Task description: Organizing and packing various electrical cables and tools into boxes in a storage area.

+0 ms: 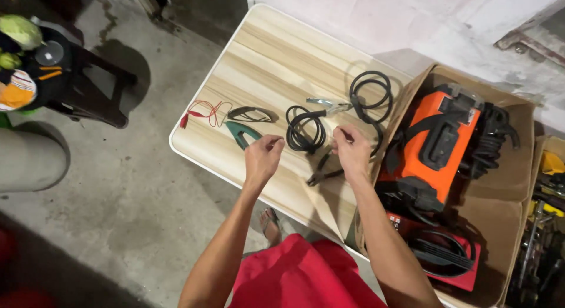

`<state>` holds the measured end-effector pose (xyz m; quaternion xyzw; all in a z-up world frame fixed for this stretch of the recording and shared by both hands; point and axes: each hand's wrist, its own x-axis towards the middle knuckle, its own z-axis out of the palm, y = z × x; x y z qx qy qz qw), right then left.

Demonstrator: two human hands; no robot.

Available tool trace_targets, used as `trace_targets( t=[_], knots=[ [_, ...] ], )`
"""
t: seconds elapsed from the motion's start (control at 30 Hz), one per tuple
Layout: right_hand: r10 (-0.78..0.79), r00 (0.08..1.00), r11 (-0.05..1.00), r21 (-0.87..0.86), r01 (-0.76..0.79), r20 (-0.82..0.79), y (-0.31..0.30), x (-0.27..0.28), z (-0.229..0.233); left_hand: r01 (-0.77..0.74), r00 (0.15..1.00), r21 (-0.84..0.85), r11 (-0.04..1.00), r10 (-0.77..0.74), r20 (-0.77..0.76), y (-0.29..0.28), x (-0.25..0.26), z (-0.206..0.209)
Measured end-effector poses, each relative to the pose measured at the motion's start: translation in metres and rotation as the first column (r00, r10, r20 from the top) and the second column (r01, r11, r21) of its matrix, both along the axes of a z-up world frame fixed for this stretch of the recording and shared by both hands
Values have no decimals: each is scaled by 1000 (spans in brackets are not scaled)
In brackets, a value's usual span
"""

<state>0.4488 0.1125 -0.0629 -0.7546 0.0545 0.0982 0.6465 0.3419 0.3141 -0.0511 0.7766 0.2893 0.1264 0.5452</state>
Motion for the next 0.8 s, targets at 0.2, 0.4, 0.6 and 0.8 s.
trace_targets(
  t=[0.2,0.4,0.6,0.8],
  knots=[
    [-4,990,936,-348,-46,-142,18,10,-45,91,996,88,992,-92,7,5,27,-43],
    [53,996,842,-532,-83,-72,23,34,-117,259,964,272,927,-229,-136,-5,72,-84],
    [56,995,743,-662,-95,-79,40,41,-125,585,773,372,721,-358,-523,-22,100,-119],
    [111,977,764,-614,-200,-181,41,44,-149,621,732,371,691,-342,-589,-20,98,-134]
  ],
)
